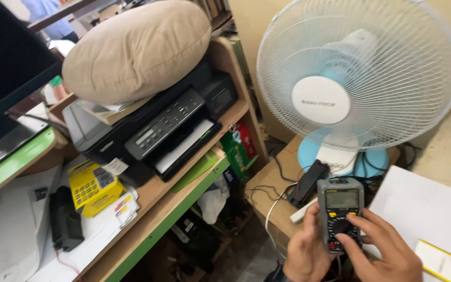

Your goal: The person handles a disassembled electronic device, likely a phone, and uses a multimeter to test its internal components. They connect the multimeter probes to the device's circuit board and battery, adjusting the multimeter dial and observing the readings.

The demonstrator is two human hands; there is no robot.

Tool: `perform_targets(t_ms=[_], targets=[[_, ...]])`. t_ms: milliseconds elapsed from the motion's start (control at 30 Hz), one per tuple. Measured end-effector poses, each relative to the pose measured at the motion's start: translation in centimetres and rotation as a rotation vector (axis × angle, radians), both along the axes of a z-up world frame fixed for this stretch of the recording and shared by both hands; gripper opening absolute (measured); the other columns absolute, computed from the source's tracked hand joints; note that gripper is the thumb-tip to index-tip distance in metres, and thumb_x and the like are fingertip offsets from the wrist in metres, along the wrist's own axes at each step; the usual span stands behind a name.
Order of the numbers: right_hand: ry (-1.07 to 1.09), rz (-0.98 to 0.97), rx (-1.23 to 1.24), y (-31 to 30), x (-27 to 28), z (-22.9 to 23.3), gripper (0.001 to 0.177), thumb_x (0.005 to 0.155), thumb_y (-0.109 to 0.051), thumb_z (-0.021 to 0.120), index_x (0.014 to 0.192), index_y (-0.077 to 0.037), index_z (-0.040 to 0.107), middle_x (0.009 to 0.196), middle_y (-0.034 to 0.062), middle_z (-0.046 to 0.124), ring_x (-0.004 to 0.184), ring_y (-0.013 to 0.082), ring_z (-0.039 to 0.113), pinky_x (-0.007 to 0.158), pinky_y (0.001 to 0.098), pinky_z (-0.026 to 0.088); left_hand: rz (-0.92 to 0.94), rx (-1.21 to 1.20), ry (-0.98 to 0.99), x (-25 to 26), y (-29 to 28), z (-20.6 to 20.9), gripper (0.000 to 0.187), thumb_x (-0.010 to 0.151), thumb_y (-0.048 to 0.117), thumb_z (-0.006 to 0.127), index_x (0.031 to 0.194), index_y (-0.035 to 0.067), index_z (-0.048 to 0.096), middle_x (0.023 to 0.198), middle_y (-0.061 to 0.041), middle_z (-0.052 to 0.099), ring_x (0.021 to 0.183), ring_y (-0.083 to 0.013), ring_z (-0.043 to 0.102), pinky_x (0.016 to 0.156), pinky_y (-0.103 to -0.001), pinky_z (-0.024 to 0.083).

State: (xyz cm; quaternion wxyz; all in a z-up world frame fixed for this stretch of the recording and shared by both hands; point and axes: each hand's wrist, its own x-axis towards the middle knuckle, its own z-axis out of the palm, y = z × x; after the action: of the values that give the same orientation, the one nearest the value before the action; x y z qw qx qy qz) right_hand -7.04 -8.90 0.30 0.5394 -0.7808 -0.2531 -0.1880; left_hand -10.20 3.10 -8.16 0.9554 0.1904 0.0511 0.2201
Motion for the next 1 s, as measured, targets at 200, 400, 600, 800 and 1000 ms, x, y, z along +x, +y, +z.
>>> perform_targets(t_ms=[200,400,600,800,1000], targets=[[-0.376,0.234,-0.079,0.1,2.5,-5.0,0.029,0.102,0.001,0.083,0.127,-0.010,0.086,0.164,0.0377,0.069,0.120,0.0335,0.079,0.101,0.0371,0.067,-0.008,0.039,0.014,0.9,0.4,1.8,0.060,0.120,0.058,0.048,0.152,0.013,0.072,0.154,-0.009,0.079,0.140,-0.0200,0.074,0.131,-0.036,0.054],[-0.348,0.203,-0.274,1.5,-0.5,-3.4,0.024,0.105,-0.010,0.088,0.128,-0.014,0.092,0.146,0.0220,0.080,0.120,0.0331,0.075,0.106,0.0440,0.062,0.077,0.054,0.255,-3.2,1.7,4.7,0.042,0.124,0.034,0.055,0.156,0.012,0.072,0.153,-0.007,0.077,0.139,-0.0178,0.072,0.125,-0.031,0.059],[-0.384,0.318,-0.216,3.8,-2.4,-0.5,0.022,0.103,-0.004,0.089,0.124,-0.002,0.090,0.134,0.0204,0.084,0.115,0.0329,0.079,0.107,0.0478,0.062,0.135,0.182,0.354,-6.3,3.7,7.6,0.043,0.120,0.035,0.056,0.151,0.010,0.074,0.154,-0.007,0.075,0.142,-0.0173,0.068,0.127,-0.032,0.053],[-0.096,0.285,-0.196,6.1,-5.3,0.7,0.025,0.104,-0.007,0.086,0.128,0.000,0.089,0.127,0.0159,0.084,0.109,0.0267,0.078,0.098,0.0411,0.062,0.271,0.429,0.496,-7.5,5.5,6.8,0.041,0.116,0.038,0.053,0.137,0.013,0.077,0.134,-0.004,0.077,0.125,-0.0159,0.069,0.112,-0.031,0.054],[0.021,0.148,-0.223,7.4,-5.4,-1.7,0.019,0.112,-0.007,0.089,0.130,-0.001,0.088,0.108,0.0109,0.083,0.084,0.0186,0.071,0.086,0.0348,0.059,0.276,0.685,0.589,-8.0,6.2,7.4,0.065,0.113,0.054,0.044,0.165,0.020,0.063,0.160,-0.002,0.068,0.149,-0.0216,0.061,0.123,-0.039,0.046]])
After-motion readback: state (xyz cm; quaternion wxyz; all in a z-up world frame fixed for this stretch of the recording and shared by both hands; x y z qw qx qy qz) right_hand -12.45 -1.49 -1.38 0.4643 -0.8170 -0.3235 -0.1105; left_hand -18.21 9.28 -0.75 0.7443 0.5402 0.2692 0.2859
